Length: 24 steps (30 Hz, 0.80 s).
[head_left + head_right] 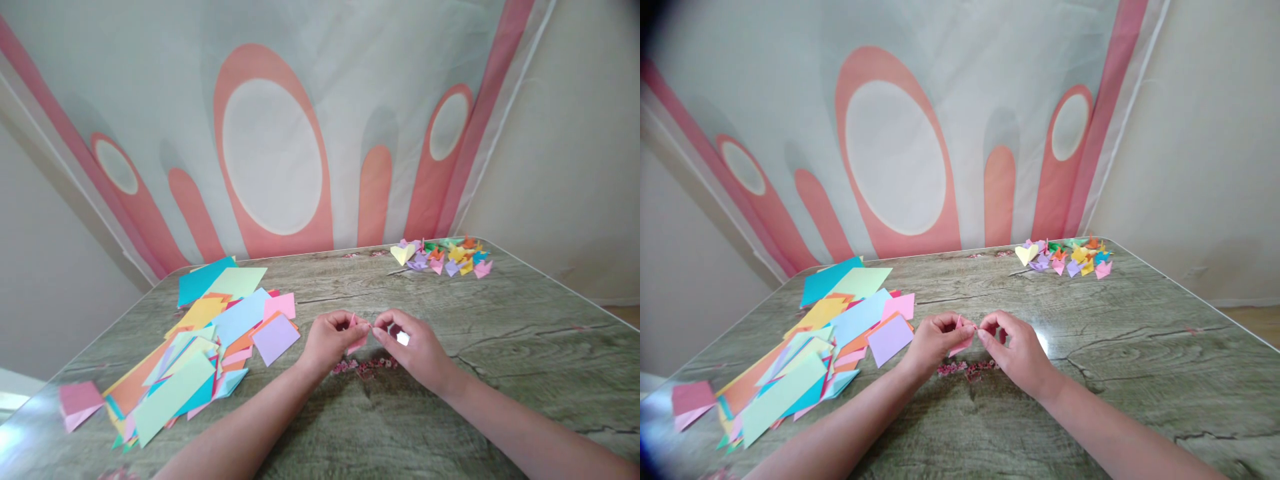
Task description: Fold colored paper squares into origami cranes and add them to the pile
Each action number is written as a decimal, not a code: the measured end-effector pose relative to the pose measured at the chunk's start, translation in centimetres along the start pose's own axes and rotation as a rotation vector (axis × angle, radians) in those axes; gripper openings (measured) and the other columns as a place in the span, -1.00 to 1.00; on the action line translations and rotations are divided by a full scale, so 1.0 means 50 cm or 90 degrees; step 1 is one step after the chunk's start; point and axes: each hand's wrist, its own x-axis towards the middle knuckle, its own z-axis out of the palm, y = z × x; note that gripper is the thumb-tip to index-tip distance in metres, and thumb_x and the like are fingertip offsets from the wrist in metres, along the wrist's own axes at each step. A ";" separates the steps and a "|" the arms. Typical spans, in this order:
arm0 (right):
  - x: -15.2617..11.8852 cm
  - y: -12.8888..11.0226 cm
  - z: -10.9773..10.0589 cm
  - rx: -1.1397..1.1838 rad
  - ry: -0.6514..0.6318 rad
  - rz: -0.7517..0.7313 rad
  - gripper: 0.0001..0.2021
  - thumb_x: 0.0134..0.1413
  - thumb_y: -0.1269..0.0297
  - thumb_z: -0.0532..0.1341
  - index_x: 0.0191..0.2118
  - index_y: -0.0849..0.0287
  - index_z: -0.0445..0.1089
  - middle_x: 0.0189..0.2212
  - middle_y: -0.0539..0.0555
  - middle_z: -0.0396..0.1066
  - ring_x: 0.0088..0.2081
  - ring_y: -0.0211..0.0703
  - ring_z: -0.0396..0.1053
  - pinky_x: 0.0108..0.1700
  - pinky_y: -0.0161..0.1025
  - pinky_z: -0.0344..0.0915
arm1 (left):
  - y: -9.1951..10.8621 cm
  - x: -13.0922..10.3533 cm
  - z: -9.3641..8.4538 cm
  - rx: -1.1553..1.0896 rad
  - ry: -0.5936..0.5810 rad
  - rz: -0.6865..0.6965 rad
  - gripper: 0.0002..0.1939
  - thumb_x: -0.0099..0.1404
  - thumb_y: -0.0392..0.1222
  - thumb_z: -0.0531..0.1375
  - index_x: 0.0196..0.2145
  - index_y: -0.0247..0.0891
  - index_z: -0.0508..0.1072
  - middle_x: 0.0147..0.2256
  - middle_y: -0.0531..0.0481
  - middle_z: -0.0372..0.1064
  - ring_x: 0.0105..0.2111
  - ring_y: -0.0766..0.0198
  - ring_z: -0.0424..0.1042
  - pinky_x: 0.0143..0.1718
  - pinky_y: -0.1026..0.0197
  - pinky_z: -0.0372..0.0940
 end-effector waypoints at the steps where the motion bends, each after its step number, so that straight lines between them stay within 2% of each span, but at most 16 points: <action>1: 0.000 -0.002 0.000 0.020 -0.007 0.019 -0.89 0.14 0.21 0.17 -0.32 0.12 0.37 -0.43 -0.02 0.40 -0.41 -0.21 0.33 -0.35 -0.29 0.24 | 0.001 -0.001 0.000 0.003 0.003 0.006 -0.64 0.05 0.05 0.32 -0.45 -0.38 0.50 -0.56 0.05 0.32 -0.56 0.42 0.19 -0.50 0.35 0.07; 7: 0.005 0.003 -0.002 0.153 -0.074 0.117 -0.75 0.14 0.07 0.16 -0.33 0.16 0.39 -0.47 -0.02 0.37 -0.43 -0.24 0.28 -0.39 -0.31 0.20 | -0.003 -0.001 -0.001 0.031 0.011 0.024 -0.63 0.06 0.06 0.31 -0.43 -0.38 0.49 -0.57 0.06 0.32 -0.58 0.43 0.18 -0.52 0.35 0.06; 12: 0.008 0.014 0.004 0.281 -0.108 0.169 -0.73 0.10 0.06 0.20 -0.34 0.20 0.39 -0.50 -0.04 0.34 -0.49 -0.29 0.21 -0.44 -0.33 0.15 | -0.010 0.001 0.001 0.020 0.004 0.029 -0.66 0.07 0.02 0.31 -0.43 -0.37 0.48 -0.54 0.05 0.34 -0.57 0.43 0.20 -0.51 0.36 0.08; 19: 0.004 0.007 0.006 0.168 -0.067 0.121 -0.76 0.11 0.09 0.19 -0.29 0.18 0.41 -0.42 0.01 0.41 -0.40 -0.22 0.33 -0.37 -0.30 0.24 | -0.012 0.001 0.003 0.012 0.023 0.029 -0.65 0.06 0.00 0.32 -0.54 -0.34 0.34 -0.56 0.06 0.33 -0.57 0.44 0.19 -0.53 0.37 0.05; 24: -0.002 0.003 0.009 0.071 0.014 0.075 -0.84 0.12 0.16 0.20 -0.28 0.13 0.38 -0.40 -0.01 0.42 -0.40 -0.22 0.35 -0.35 -0.30 0.26 | -0.004 -0.001 0.006 -0.019 0.011 0.011 -0.65 0.03 0.00 0.33 -0.56 -0.33 0.34 -0.57 0.08 0.32 -0.59 0.44 0.18 -0.54 0.37 0.04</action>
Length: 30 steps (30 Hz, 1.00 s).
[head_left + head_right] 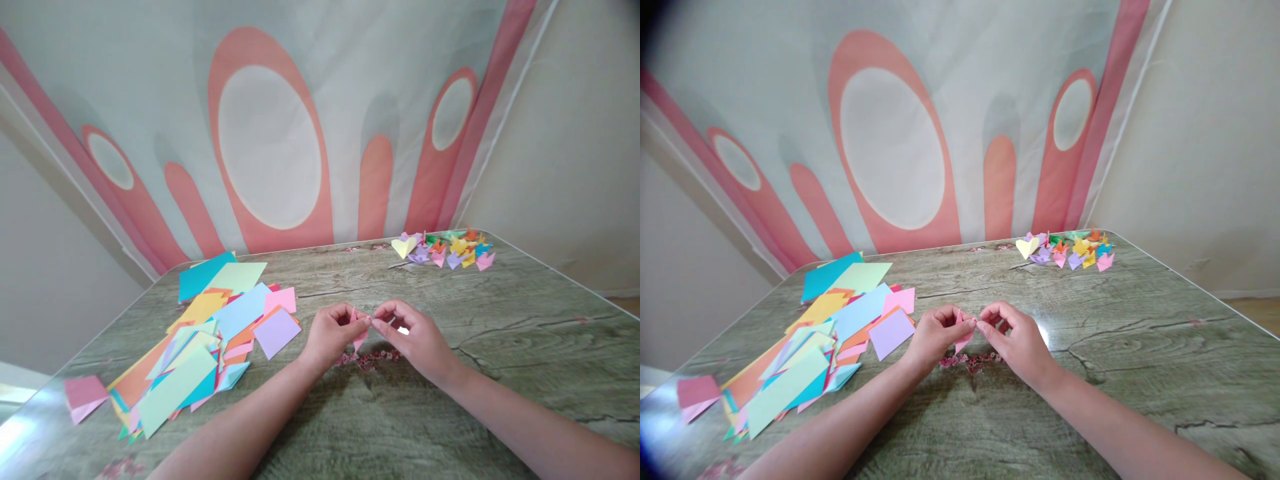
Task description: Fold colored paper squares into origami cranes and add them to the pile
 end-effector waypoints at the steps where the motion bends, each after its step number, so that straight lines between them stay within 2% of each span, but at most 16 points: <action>1: -0.001 -0.001 0.000 -0.022 0.009 -0.023 -0.87 0.13 0.19 0.19 -0.29 0.13 0.38 -0.40 -0.01 0.42 -0.41 -0.23 0.35 -0.34 -0.30 0.26 | 0.002 0.000 0.000 -0.013 -0.008 -0.007 -0.65 0.02 0.00 0.34 -0.56 -0.34 0.35 -0.57 0.07 0.33 -0.59 0.44 0.19 -0.54 0.36 0.05; 4: -0.004 -0.002 -0.001 -0.074 0.012 -0.083 -0.90 0.15 0.24 0.18 -0.33 0.12 0.38 -0.41 -0.01 0.42 -0.41 -0.23 0.34 -0.32 -0.29 0.25 | 0.004 0.001 -0.003 -0.042 -0.036 -0.021 -0.66 0.00 0.00 0.35 -0.55 -0.35 0.40 -0.55 0.06 0.34 -0.58 0.44 0.21 -0.51 0.35 0.09; 9: -0.003 0.001 -0.001 -0.141 0.008 -0.111 -0.92 0.17 0.29 0.13 -0.31 0.11 0.35 -0.42 -0.02 0.40 -0.41 -0.23 0.31 -0.32 -0.29 0.22 | 0.001 0.002 -0.005 -0.069 -0.062 -0.029 -0.64 0.02 0.04 0.34 -0.52 -0.36 0.44 -0.58 0.09 0.29 -0.58 0.45 0.17 -0.51 0.36 0.05; 15: -0.002 0.001 0.005 -0.149 0.018 -0.095 -0.96 0.11 0.35 0.15 -0.36 0.12 0.32 -0.46 -0.05 0.36 -0.46 -0.26 0.28 -0.36 -0.31 0.20 | 0.003 -0.002 0.001 -0.043 -0.020 -0.028 -0.63 0.00 0.03 0.35 -0.49 -0.39 0.46 -0.59 0.09 0.25 -0.59 0.46 0.12 -0.53 0.36 -0.01; 18: -0.001 -0.005 0.003 -0.070 -0.002 -0.037 -0.95 0.12 0.31 0.15 -0.35 0.13 0.33 -0.45 -0.05 0.35 -0.46 -0.27 0.28 -0.38 -0.32 0.20 | 0.008 -0.002 0.001 -0.043 -0.015 -0.019 -0.66 0.04 0.01 0.34 -0.48 -0.39 0.46 -0.58 0.09 0.24 -0.58 0.47 0.10 -0.53 0.37 -0.02; 24: 0.006 -0.002 -0.009 0.168 -0.134 0.081 -0.79 0.17 0.13 0.14 -0.25 0.17 0.36 -0.44 -0.01 0.34 -0.40 -0.24 0.27 -0.41 -0.31 0.20 | 0.005 0.001 -0.001 -0.017 -0.013 0.015 -0.68 0.10 0.00 0.29 -0.48 -0.37 0.45 -0.56 0.09 0.24 -0.57 0.46 0.12 -0.51 0.36 0.00; 30: 0.011 0.013 -0.006 0.272 -0.127 0.141 -0.77 0.07 0.10 0.24 -0.31 0.18 0.40 -0.49 -0.02 0.33 -0.43 -0.26 0.25 -0.44 -0.33 0.18 | 0.003 -0.001 -0.002 0.053 0.008 0.059 -0.73 0.11 -0.04 0.29 -0.44 -0.35 0.50 -0.50 0.03 0.36 -0.49 0.37 0.27 -0.43 0.33 0.14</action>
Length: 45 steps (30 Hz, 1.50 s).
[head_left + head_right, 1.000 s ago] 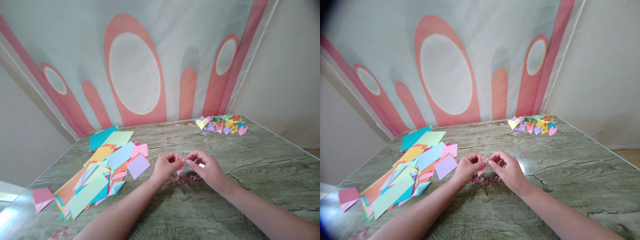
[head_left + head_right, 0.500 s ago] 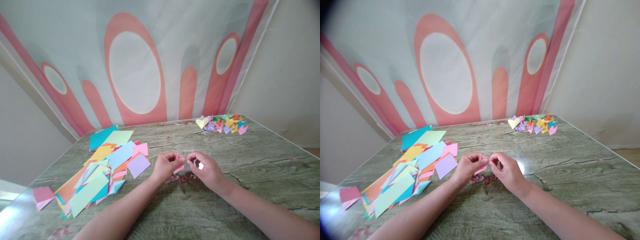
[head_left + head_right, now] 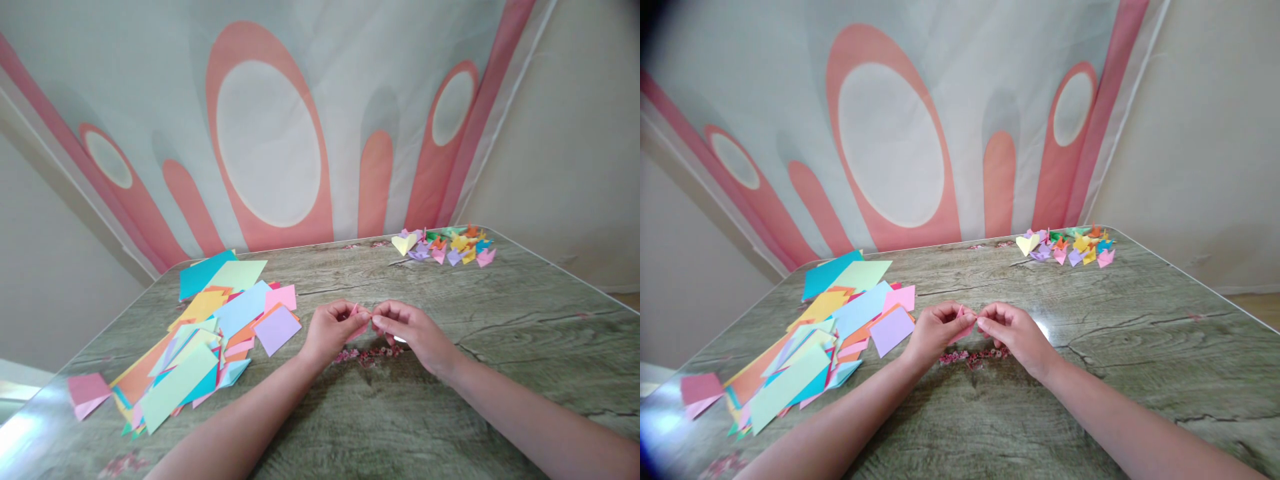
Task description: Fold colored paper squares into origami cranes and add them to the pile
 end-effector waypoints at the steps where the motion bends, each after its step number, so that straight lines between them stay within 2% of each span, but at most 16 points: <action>1: 0.000 -0.001 0.001 0.020 0.002 0.011 -0.77 0.06 0.10 0.25 -0.32 0.18 0.40 -0.49 -0.02 0.34 -0.43 -0.25 0.26 -0.45 -0.34 0.18 | 0.002 -0.001 0.000 0.008 0.005 0.004 -0.73 0.12 -0.04 0.29 -0.44 -0.35 0.51 -0.50 0.02 0.37 -0.48 0.36 0.28 -0.42 0.32 0.15; 6: -0.003 -0.015 0.006 0.105 -0.048 0.071 -0.76 0.08 0.10 0.23 -0.37 0.21 0.40 -0.46 0.01 0.36 -0.45 -0.28 0.27 -0.52 -0.37 0.14 | 0.008 -0.003 -0.002 0.089 0.052 0.069 -0.77 0.13 -0.07 0.29 -0.42 -0.33 0.54 -0.44 -0.02 0.40 -0.43 0.31 0.34 -0.36 0.29 0.20; 11: -0.003 -0.016 0.004 0.096 -0.067 0.085 -0.76 0.07 0.11 0.22 -0.38 0.22 0.39 -0.47 0.00 0.35 -0.52 -0.34 0.23 -0.52 -0.39 0.14 | 0.006 -0.003 -0.005 0.123 0.034 0.108 -0.78 0.15 -0.07 0.27 -0.43 -0.31 0.56 -0.43 -0.05 0.43 -0.40 0.28 0.36 -0.34 0.28 0.22; 15: -0.003 -0.018 -0.007 -0.083 -0.046 0.004 -0.75 0.10 0.09 0.18 -0.37 0.21 0.39 -0.50 -0.02 0.34 -0.52 -0.31 0.22 -0.50 -0.36 0.16 | 0.004 -0.002 -0.007 0.118 0.018 0.101 -0.75 0.15 -0.02 0.27 -0.43 -0.29 0.56 -0.43 -0.05 0.43 -0.40 0.27 0.37 -0.35 0.29 0.22; 19: -0.006 -0.027 -0.008 -0.291 0.006 -0.120 -0.80 0.12 0.17 0.15 -0.37 0.17 0.41 -0.52 -0.03 0.36 -0.48 -0.27 0.26 -0.43 -0.33 0.20 | 0.007 -0.001 -0.006 0.101 -0.001 0.079 -0.74 0.13 -0.02 0.28 -0.44 -0.31 0.56 -0.45 -0.03 0.43 -0.42 0.29 0.35 -0.37 0.31 0.21; 24: -0.010 -0.031 0.000 -0.434 0.068 -0.199 -0.84 0.12 0.26 0.14 -0.42 0.15 0.41 -0.52 -0.03 0.38 -0.48 -0.26 0.26 -0.41 -0.31 0.16 | 0.011 -0.001 -0.002 0.065 -0.017 0.033 -0.74 0.12 -0.05 0.28 -0.48 -0.35 0.52 -0.50 0.02 0.37 -0.48 0.35 0.30 -0.44 0.34 0.17; 27: -0.008 -0.029 0.000 -0.411 0.048 -0.172 -0.84 0.11 0.27 0.14 -0.43 0.16 0.40 -0.53 -0.06 0.37 -0.49 -0.28 0.26 -0.42 -0.33 0.17 | 0.007 -0.001 -0.003 0.084 -0.020 0.038 -0.74 0.13 -0.06 0.27 -0.46 -0.35 0.52 -0.49 0.01 0.37 -0.48 0.36 0.29 -0.46 0.35 0.16; 30: -0.002 -0.023 -0.007 -0.334 0.011 -0.092 -0.83 0.09 0.22 0.15 -0.43 0.17 0.38 -0.57 -0.09 0.32 -0.53 -0.31 0.24 -0.48 -0.37 0.16 | 0.002 0.000 -0.003 0.108 -0.021 0.043 -0.74 0.12 -0.04 0.27 -0.46 -0.34 0.53 -0.49 0.01 0.38 -0.48 0.36 0.28 -0.46 0.35 0.15; 33: 0.004 -0.019 -0.015 -0.254 -0.018 -0.020 -0.80 0.09 0.17 0.16 -0.41 0.20 0.37 -0.59 -0.10 0.27 -0.58 -0.34 0.18 -0.55 -0.39 0.11 | 0.000 0.001 -0.002 0.068 -0.020 0.003 -0.71 0.08 -0.01 0.30 -0.48 -0.35 0.52 -0.52 0.03 0.36 -0.51 0.37 0.26 -0.48 0.35 0.13; 35: 0.006 -0.020 -0.019 -0.228 -0.021 -0.010 -0.77 0.11 0.14 0.14 -0.39 0.21 0.38 -0.57 -0.07 0.30 -0.57 -0.33 0.19 -0.54 -0.38 0.13 | -0.002 0.003 -0.002 0.012 -0.016 -0.033 -0.69 0.04 0.01 0.32 -0.48 -0.35 0.51 -0.52 0.04 0.36 -0.53 0.38 0.26 -0.49 0.35 0.14; 38: 0.003 -0.023 -0.016 -0.265 0.037 -0.068 -0.78 0.13 0.14 0.12 -0.37 0.18 0.38 -0.53 -0.04 0.35 -0.50 -0.28 0.26 -0.44 -0.35 0.21 | -0.005 0.008 -0.003 -0.065 -0.003 -0.064 -0.68 0.01 0.01 0.34 -0.49 -0.35 0.49 -0.49 0.02 0.39 -0.51 0.39 0.27 -0.44 0.34 0.16; 41: -0.004 -0.019 -0.004 -0.361 0.118 -0.160 -0.88 0.08 0.20 0.17 -0.35 0.13 0.36 -0.49 -0.03 0.38 -0.48 -0.25 0.29 -0.41 -0.33 0.23 | -0.009 0.010 -0.003 -0.112 -0.003 -0.085 -0.65 -0.02 0.02 0.36 -0.50 -0.36 0.47 -0.47 0.01 0.40 -0.49 0.39 0.28 -0.41 0.34 0.17; 45: -0.011 -0.006 0.013 -0.482 0.163 -0.278 -0.96 0.08 0.29 0.17 -0.36 0.10 0.33 -0.47 -0.02 0.38 -0.46 -0.23 0.30 -0.38 -0.30 0.21 | -0.009 0.006 0.002 -0.144 -0.013 -0.113 -0.62 -0.05 0.05 0.38 -0.50 -0.37 0.46 -0.51 0.04 0.35 -0.52 0.42 0.25 -0.42 0.35 0.16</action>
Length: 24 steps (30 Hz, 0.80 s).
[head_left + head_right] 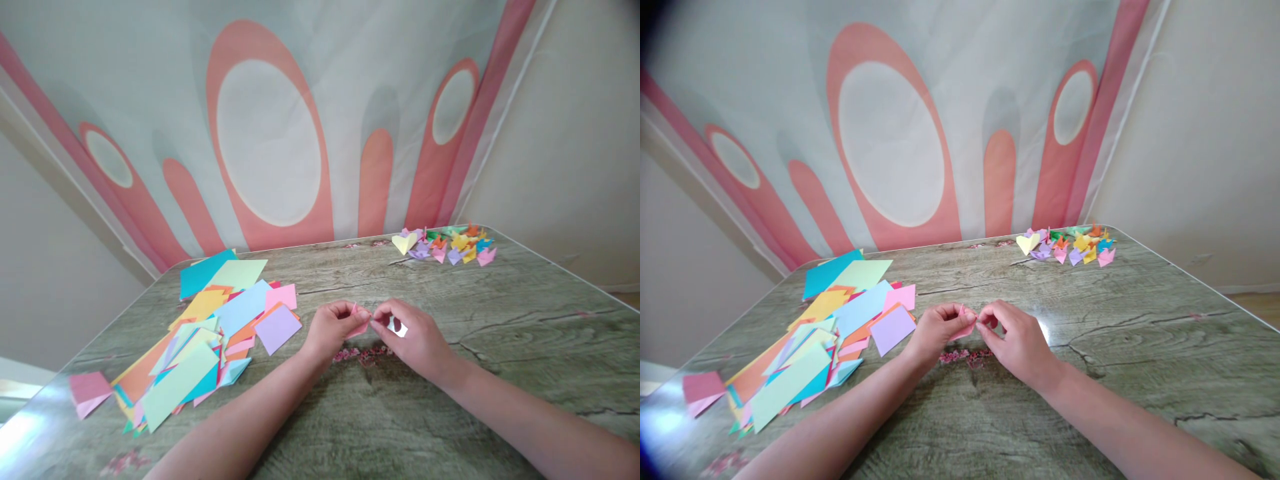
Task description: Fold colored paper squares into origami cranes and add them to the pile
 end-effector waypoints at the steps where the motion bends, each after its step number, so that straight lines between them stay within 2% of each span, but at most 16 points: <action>1: -0.002 -0.001 0.002 -0.013 0.010 -0.016 -0.96 0.10 0.31 0.16 -0.36 0.10 0.33 -0.47 -0.01 0.38 -0.44 -0.23 0.30 -0.37 -0.30 0.21 | 0.000 -0.001 0.002 -0.009 -0.002 -0.006 -0.61 -0.05 0.05 0.38 -0.50 -0.37 0.46 -0.51 0.04 0.34 -0.52 0.42 0.25 -0.41 0.34 0.16; 6: -0.003 -0.002 0.000 -0.037 0.026 -0.041 -0.94 0.14 0.34 0.13 -0.34 0.10 0.32 -0.46 -0.01 0.38 -0.41 -0.21 0.33 -0.32 -0.29 0.22 | 0.002 -0.004 0.006 -0.026 -0.019 -0.019 -0.62 -0.05 0.04 0.38 -0.50 -0.37 0.47 -0.53 0.06 0.31 -0.52 0.44 0.22 -0.42 0.36 0.12; 12: -0.002 -0.002 -0.002 -0.028 0.018 -0.049 -0.91 0.10 0.39 0.12 -0.35 0.09 0.35 -0.46 -0.01 0.41 -0.40 -0.21 0.37 -0.31 -0.29 0.24 | -0.003 -0.002 0.002 0.017 -0.041 -0.015 -0.54 -0.08 0.15 0.36 -0.48 -0.37 0.50 -0.55 0.06 0.31 -0.55 0.42 0.20 -0.47 0.35 0.08; 19: -0.005 -0.003 0.002 -0.013 0.000 0.012 -0.94 0.08 0.37 0.16 -0.34 0.09 0.37 -0.47 -0.04 0.44 -0.44 -0.22 0.36 -0.36 -0.30 0.22 | -0.009 -0.002 0.003 0.036 -0.021 -0.013 -0.56 -0.07 0.13 0.36 -0.46 -0.37 0.53 -0.57 0.08 0.32 -0.57 0.43 0.18 -0.48 0.34 0.05; 24: -0.005 -0.001 0.001 -0.004 -0.006 0.023 -0.93 0.09 0.35 0.14 -0.35 0.09 0.38 -0.46 -0.04 0.44 -0.45 -0.23 0.36 -0.36 -0.30 0.22 | -0.008 -0.002 0.004 0.017 -0.029 -0.016 -0.57 -0.08 0.12 0.36 -0.51 -0.37 0.49 -0.58 0.08 0.31 -0.58 0.44 0.18 -0.48 0.34 0.06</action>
